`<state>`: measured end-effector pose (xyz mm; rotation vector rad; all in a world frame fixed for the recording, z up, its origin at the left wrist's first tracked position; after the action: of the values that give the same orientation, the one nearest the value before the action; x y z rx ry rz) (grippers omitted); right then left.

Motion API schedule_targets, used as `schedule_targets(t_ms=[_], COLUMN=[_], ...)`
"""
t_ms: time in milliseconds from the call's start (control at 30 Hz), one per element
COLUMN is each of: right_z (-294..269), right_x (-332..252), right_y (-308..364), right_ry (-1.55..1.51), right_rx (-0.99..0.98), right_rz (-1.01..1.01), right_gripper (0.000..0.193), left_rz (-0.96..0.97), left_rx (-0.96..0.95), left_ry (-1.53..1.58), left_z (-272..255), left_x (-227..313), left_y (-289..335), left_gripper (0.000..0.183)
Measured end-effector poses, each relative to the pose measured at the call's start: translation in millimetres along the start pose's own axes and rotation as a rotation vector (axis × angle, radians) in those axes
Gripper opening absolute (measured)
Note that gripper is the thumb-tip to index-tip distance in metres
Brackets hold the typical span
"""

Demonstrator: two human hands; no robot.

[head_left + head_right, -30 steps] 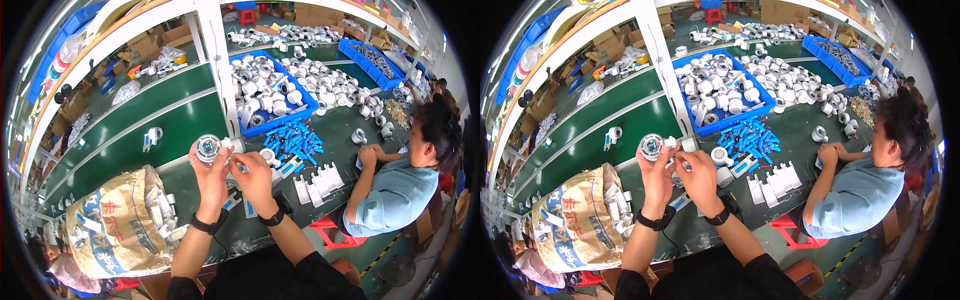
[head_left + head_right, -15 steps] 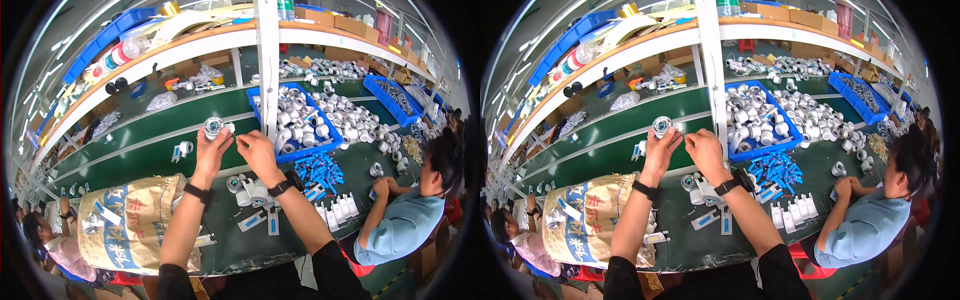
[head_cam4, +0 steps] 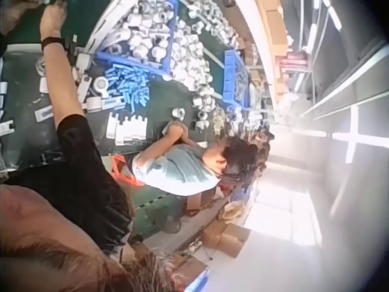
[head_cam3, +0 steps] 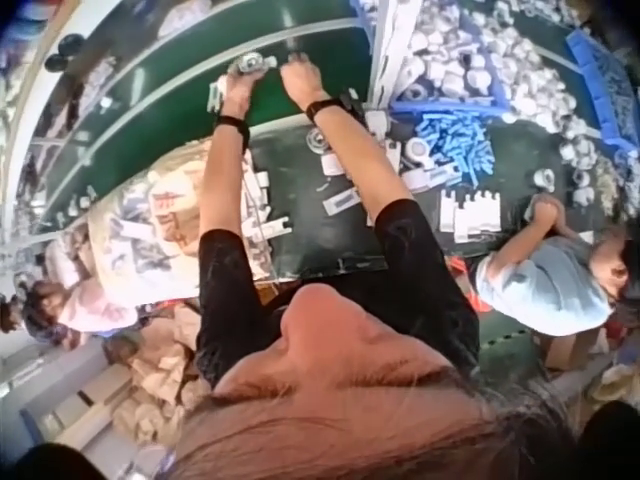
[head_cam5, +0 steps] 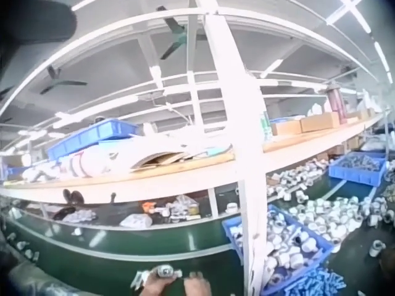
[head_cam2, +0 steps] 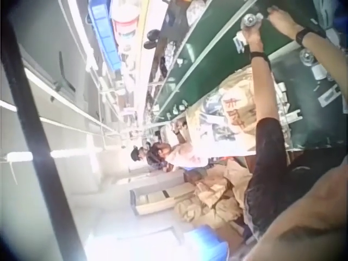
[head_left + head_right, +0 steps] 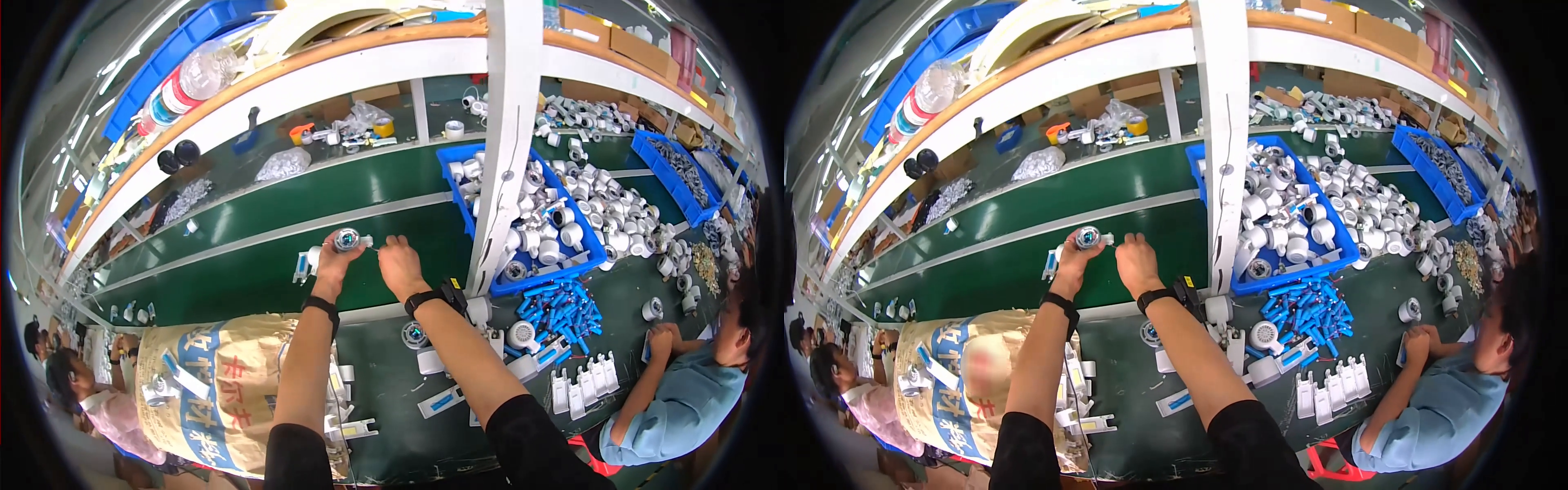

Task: The person assembles light fixtures by peeling the backing from an adhesive strip on a light panel, pressing it onto a plastic housing, and connecting battery wires to a circuit board before fitting the components together.

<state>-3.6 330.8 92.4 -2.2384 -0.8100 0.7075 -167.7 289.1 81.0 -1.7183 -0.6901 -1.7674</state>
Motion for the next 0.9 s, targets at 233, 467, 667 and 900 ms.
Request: schedule_targets(t_ms=[233,467,667,900], right_z=[45.5,64.3,34.3,-162.3], right_x=[10.7,17.4,11.8,32.2], right_y=[16.0,27.4,19.1,32.4], right_ry=[0.079,0.124,-0.008,-0.367], right_rx=[-0.084,-0.162,-0.249,-0.592], right_rz=[-0.022,-0.059,0.081,0.006], right_gripper=[0.01,0.008,0.018,0.022], left_rz=[0.01,0.023,-0.029,0.28], left_rx=[-0.011,-0.005,0.155,0.059], left_ry=[-0.234,-0.379,-0.571,-0.755], left_z=[-7.7,-8.4,-25.8,-25.3], left_x=[-54.5,-70.1,-85.1,-46.6], left_y=[-23.3,-23.2,-29.3,20.7], left_gripper=[0.072,0.069,0.075,0.079])
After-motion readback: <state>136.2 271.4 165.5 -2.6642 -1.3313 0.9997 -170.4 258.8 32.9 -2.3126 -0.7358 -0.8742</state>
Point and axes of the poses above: each hand's wrist, its own y-axis away from the middle knuckle, its own z-axis out of the palm, x = y × z, the point moved 4 cm from there along -y, towards the middle knuckle, and after that the axes turned 14 degrees about x, right-handed, at the moved point
